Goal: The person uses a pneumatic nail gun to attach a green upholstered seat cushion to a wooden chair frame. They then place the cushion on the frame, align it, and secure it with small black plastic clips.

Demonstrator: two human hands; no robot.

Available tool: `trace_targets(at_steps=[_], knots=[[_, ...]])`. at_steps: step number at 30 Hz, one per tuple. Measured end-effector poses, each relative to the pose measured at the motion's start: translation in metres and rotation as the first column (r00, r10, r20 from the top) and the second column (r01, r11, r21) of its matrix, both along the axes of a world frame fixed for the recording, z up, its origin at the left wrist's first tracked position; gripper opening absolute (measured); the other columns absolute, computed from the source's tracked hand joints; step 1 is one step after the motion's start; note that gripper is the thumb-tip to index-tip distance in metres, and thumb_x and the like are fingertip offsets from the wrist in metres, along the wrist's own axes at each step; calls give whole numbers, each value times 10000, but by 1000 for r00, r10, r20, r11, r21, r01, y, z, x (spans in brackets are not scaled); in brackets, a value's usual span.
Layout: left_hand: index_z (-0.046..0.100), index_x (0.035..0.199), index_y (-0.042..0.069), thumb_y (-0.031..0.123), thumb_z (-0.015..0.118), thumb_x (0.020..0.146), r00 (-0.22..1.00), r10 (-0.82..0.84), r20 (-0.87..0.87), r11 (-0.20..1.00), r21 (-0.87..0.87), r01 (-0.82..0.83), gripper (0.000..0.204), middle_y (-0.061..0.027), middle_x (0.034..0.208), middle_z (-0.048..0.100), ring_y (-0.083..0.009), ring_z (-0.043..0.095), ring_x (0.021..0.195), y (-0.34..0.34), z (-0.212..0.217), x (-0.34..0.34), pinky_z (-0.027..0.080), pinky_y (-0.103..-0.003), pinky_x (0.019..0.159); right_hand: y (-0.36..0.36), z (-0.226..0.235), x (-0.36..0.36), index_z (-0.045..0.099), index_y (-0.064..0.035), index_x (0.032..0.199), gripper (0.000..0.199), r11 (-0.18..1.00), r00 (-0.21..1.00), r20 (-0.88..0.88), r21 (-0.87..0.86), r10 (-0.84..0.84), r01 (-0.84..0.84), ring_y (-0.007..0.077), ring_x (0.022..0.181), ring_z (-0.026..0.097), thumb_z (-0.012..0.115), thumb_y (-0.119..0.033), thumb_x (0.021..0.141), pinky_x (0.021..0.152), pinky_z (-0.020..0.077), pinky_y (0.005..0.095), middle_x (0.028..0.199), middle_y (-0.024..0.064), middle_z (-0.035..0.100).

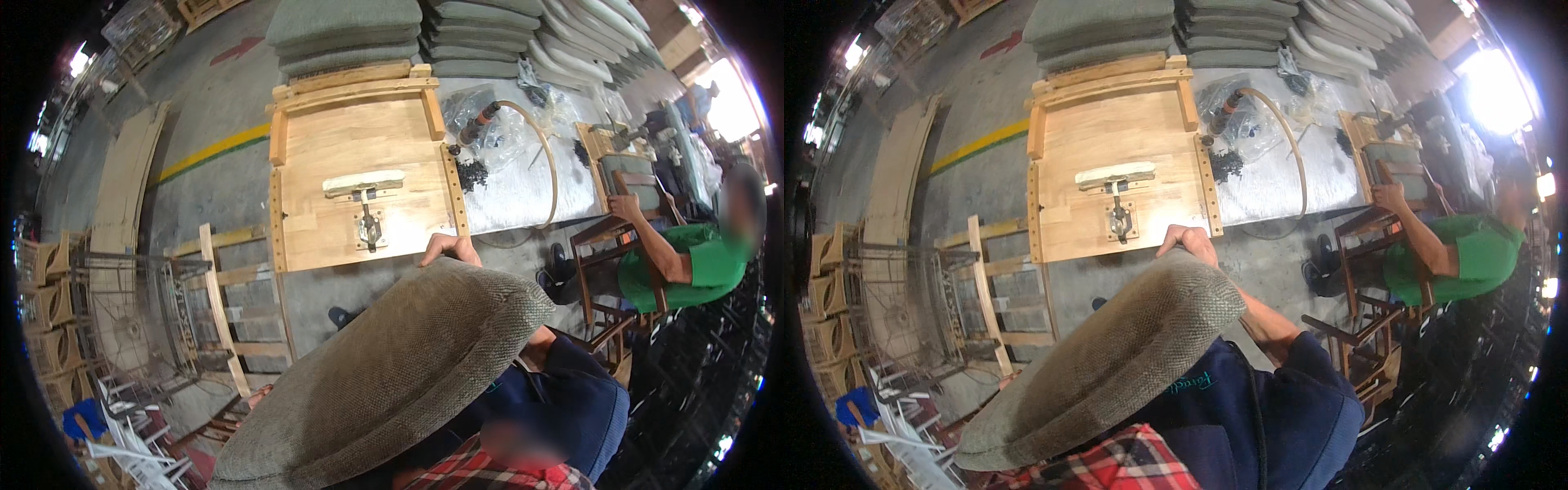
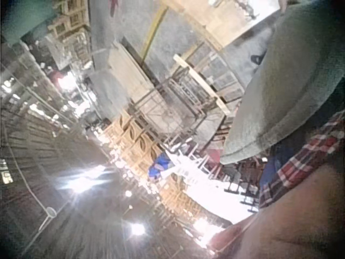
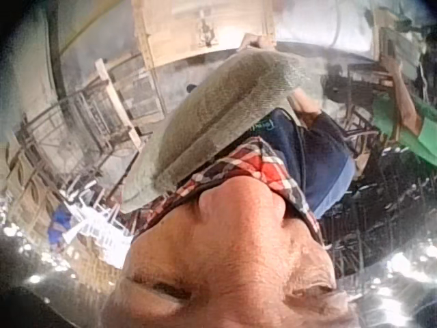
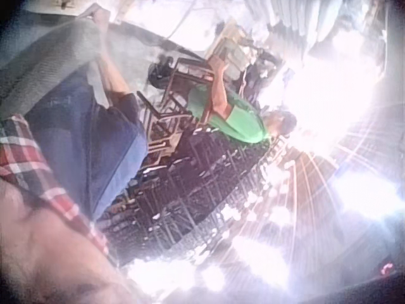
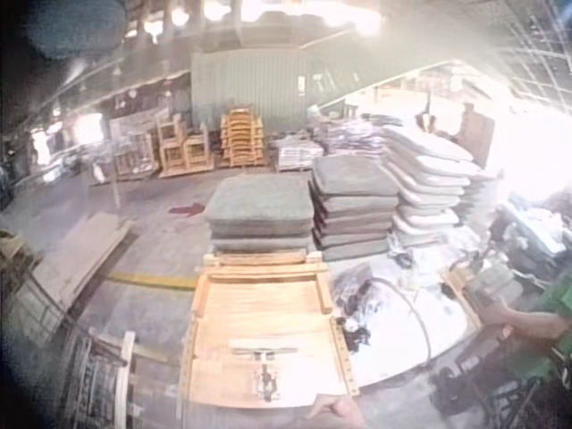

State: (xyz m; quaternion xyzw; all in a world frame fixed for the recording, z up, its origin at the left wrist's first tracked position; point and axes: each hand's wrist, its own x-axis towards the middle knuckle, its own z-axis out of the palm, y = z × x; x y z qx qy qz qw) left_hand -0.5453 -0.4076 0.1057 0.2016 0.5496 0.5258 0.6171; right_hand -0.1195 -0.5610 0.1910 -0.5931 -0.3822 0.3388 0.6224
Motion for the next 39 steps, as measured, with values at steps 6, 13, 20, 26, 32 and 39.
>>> trace_targets(at_steps=[6,13,20,26,32,39], knots=[[288,1572,45,546,410,1047,996,-80,27,997,-1,80,735,-215,1565,382,-328,466,1395,50,-11,-42,441,-514,1139,26,2,-57,710,49,809,812,994,986,-134,37,-96,101,170,702,592,315,-621,1041,677,478,325,739,107,659],[283,1576,53,540,406,1052,978,-206,37,979,10,206,726,-215,1572,371,-328,460,1400,121,-15,-89,445,-517,1138,46,-23,-146,703,30,840,658,971,976,-99,124,-192,204,159,680,596,418,-524,1049,633,469,317,744,107,665],[279,1579,60,535,403,1056,927,-374,17,918,148,367,717,-214,1579,361,-328,454,1406,190,10,-63,448,-520,1137,-64,-141,-190,495,28,1415,725,628,566,-313,-146,-762,765,318,1184,597,397,-589,1046,991,495,431,1331,203,601],[287,1588,75,527,338,1064,884,-463,-73,797,402,451,694,-187,1577,354,-365,372,1448,142,109,52,386,-528,1160,-68,-30,-181,226,-34,1613,943,525,421,-429,-158,-799,836,352,1462,360,267,-752,1003,1190,337,462,1611,207,327],[312,1571,79,490,302,1094,754,-655,-50,652,467,598,629,-161,1556,393,-324,440,1398,79,148,150,400,-480,1153,-152,-57,-150,291,-77,1591,921,322,271,-558,7,-784,947,319,1441,391,357,-761,978,1196,319,482,1599,138,381],[517,1394,-16,540,386,1081,507,-820,-267,336,491,803,652,-132,1314,605,-227,556,1223,-10,132,300,445,-382,1043,-272,-52,-133,301,-134,1600,893,-106,-81,-731,-12,-677,994,308,1475,341,374,-763,970,1216,272,476,1614,75,376]])
